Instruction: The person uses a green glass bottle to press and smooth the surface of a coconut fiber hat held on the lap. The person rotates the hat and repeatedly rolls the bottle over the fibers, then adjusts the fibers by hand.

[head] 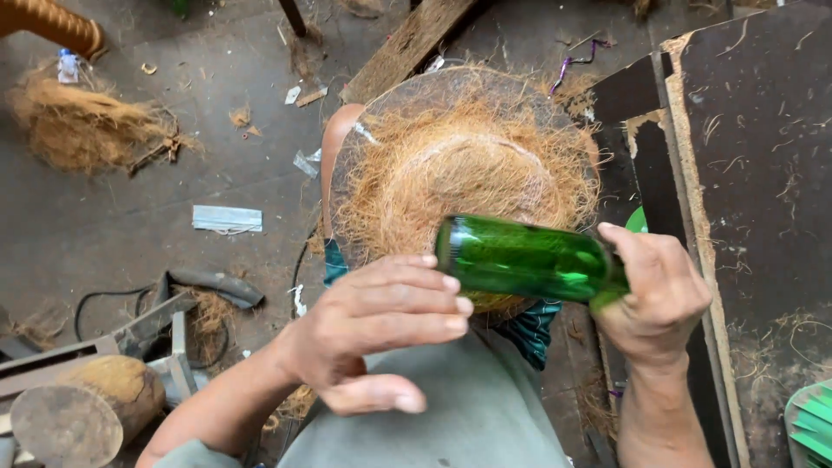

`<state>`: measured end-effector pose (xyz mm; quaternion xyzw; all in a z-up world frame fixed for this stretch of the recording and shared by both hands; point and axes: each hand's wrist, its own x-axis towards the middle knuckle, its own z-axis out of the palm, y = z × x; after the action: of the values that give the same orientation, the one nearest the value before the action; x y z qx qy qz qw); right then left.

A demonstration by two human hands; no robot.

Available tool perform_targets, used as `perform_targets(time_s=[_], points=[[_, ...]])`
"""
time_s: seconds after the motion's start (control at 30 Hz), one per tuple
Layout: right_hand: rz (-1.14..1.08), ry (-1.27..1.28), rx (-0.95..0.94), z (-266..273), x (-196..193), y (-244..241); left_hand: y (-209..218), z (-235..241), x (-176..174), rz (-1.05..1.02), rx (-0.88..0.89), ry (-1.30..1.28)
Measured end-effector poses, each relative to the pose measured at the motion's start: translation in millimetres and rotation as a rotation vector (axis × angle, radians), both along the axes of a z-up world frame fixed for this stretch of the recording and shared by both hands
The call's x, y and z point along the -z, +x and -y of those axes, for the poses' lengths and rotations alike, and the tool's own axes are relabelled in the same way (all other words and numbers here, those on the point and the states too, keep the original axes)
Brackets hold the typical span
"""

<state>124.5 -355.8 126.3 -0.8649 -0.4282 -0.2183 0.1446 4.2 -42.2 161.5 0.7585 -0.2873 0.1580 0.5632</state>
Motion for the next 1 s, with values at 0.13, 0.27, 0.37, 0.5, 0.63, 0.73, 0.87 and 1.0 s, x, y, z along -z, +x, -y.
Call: perform_targets(time_s=[0.13, 0.27, 0.37, 0.5, 0.63, 0.73, 0.87, 1.0], points=[[-1.088, 0.636, 0.318, 11.7, 27.0, -36.1, 12.5, -14.1, 4.4, -0.151, -0.342, -0.2], [-1.287, 1.066, -0.03, -13.4, 44.3, -49.7, 57.0, -11.0, 50.3, -0.343, -0.325, -0.267], [-1.37, 1.299, 0.205, -23.3, 50.9, -51.5, 66.0, 3.9, 62.4, -0.511, -0.217, -0.33], [-1.266, 1.239, 0.102, -27.5, 52.9, -19.9, 55.8, 13.2, 55.7, -0.391, -0.371, -0.329], [-1.206, 1.027, -0.138, -49.1, 25.2, 35.3, 24.2, 35.4, 53.3, -0.273, -0.595, -0.367], [-1.48, 0.697, -0.223, -56.9, 3.5, 81.9, -13.5, 66.8, 50.4, -0.339, -0.677, -0.406], [-1.597, 0.481, -0.079, -77.9, -6.8, 95.1, -34.5, 58.9, 68.7, -0.449, -0.769, -0.421], [-1.307, -0.072, 0.053, -88.1, -36.7, 114.1, -9.1, 9.8, 53.7, -0.332, -0.801, -0.344]])
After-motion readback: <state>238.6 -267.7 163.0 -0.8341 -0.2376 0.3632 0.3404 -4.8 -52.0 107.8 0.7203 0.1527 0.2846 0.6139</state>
